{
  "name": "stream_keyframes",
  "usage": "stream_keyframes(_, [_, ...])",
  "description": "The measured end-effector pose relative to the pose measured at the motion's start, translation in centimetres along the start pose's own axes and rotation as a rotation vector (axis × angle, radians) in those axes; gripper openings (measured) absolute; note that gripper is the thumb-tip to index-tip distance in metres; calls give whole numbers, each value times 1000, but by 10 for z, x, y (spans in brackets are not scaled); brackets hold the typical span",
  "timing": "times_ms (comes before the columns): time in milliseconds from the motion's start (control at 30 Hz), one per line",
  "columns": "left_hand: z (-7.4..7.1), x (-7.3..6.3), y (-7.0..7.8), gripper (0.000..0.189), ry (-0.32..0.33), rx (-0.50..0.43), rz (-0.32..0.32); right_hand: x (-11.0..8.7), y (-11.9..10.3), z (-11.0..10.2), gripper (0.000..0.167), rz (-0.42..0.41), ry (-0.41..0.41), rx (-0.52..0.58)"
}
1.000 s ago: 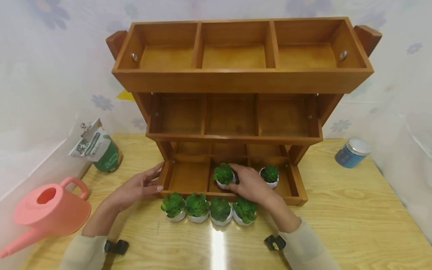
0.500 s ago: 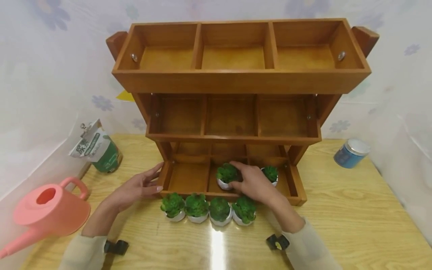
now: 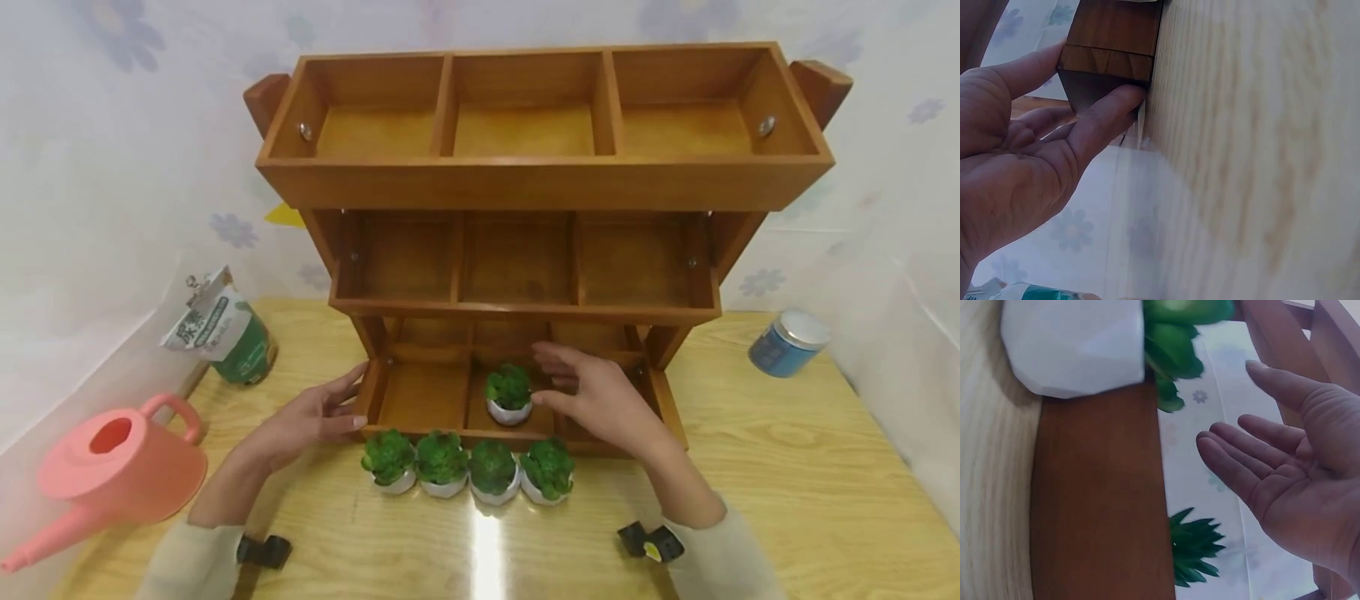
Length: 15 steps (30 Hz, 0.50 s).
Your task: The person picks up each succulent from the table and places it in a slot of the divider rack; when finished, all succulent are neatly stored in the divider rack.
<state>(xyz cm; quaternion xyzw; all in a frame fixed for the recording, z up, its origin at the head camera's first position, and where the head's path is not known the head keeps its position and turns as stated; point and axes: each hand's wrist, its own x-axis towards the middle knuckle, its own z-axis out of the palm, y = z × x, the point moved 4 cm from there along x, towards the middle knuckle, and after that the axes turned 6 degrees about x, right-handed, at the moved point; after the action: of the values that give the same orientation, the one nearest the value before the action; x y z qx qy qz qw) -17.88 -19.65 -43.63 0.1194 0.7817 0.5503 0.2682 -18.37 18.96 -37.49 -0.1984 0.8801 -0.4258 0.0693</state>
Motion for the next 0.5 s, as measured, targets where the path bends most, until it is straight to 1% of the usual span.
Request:
stream_keyframes(133, [1, -2, 0, 88, 3, -4, -13, -5, 0, -6, 60, -17, 13, 30])
stream_keyframes(300, [0, 1, 2, 88, 3, 9, -13, -15, 0, -15, 56, -19, 29, 5])
stream_keyframes(500, [1, 2, 1, 89, -1, -11, -16, -35, 4, -25, 53, 8, 11, -4])
